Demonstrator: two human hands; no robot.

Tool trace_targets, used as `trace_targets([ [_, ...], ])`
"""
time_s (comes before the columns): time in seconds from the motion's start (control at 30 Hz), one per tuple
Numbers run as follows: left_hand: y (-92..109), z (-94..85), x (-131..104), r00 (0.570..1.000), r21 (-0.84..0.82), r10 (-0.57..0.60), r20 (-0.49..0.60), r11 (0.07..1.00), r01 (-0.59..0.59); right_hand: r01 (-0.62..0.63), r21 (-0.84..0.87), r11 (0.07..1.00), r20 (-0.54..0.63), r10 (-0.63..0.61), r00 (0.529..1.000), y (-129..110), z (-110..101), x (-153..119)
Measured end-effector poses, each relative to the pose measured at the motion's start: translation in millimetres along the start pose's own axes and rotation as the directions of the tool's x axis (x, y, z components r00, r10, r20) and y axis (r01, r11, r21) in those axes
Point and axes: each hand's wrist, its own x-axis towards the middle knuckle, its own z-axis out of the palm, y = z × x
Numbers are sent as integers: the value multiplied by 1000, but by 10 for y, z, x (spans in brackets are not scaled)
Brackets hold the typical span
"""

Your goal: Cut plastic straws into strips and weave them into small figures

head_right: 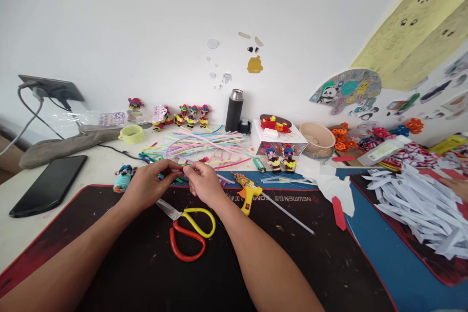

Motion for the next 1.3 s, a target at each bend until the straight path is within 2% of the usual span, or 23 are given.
trace_targets([
  [0.23, -47, 41, -1, 999, -48, 44, 17, 998, -43, -12, -5, 1000, -30, 12, 999, -43, -39, -9],
  [0.6, -103, 53, -20, 993, 23, 114, -5, 993, -114, -18, -8, 1000, 10, 18, 1000, -13, -15, -11],
  [0.87, -106, 117, -22, 994, -12, 108, -6, 994, -108, -35, -13, 999, 0, 35, 999, 7, -41, 3],
  [1.1, -59, 56, -11, 991, -15, 132, -30, 991, -133, -43, -54, 998, 33, 44, 998, -55, -67, -14],
  [1.3, -22, 19, -12, 993, -11, 93, -79, 995, -94, -33, -52, 998, -1, 33, 999, -107, -67, -27],
])
